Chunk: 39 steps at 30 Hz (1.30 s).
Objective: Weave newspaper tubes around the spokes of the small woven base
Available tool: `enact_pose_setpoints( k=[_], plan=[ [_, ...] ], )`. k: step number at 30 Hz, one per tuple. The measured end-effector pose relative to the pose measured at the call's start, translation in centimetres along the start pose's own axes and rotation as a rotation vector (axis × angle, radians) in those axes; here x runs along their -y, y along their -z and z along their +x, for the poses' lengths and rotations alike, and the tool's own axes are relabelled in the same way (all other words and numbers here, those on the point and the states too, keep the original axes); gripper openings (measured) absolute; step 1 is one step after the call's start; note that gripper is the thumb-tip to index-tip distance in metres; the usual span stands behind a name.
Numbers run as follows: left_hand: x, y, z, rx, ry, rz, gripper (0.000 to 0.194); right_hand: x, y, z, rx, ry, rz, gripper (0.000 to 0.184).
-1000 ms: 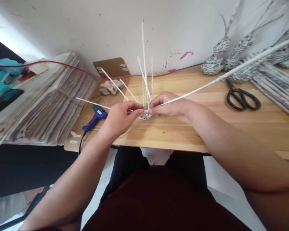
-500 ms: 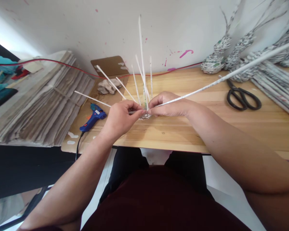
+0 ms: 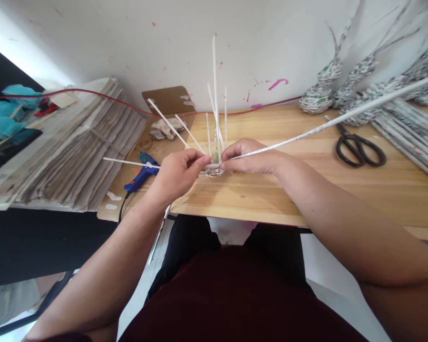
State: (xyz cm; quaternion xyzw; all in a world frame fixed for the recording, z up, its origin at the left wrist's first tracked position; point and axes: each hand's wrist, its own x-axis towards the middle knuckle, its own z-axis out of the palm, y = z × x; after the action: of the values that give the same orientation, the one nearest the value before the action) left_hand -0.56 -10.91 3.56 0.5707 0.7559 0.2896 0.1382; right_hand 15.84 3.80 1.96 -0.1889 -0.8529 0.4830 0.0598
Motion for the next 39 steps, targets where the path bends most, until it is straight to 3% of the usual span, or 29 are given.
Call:
enact_pose_setpoints(
  k=[6, 16, 31, 39],
  plan=[
    [0.1, -0.4, -0.2, 0.034, 0.029, -0.106, 0.028, -0.2, -0.1, 0.1, -0.004, 0.025, 0.012, 0.020],
    [0.1, -1.0, -0.3, -0.017, -0.007, -0.004, 0.022, -0.3, -0.1, 0.2, -0.031, 0.027, 0.002, 0.024],
    [0.1, -1.0, -0.9, 0.110, 0.153, -0.419, 0.024, -1.4, -0.3, 0.9, -0.057, -0.022, 0.185, 0.020],
    [0.0, -1.4, -0.6, 0.127, 0.228, -0.530, 0.037, -1.1, 0.0, 0.6, -0.060, 0.039, 0.064, 0.024]
  ],
)
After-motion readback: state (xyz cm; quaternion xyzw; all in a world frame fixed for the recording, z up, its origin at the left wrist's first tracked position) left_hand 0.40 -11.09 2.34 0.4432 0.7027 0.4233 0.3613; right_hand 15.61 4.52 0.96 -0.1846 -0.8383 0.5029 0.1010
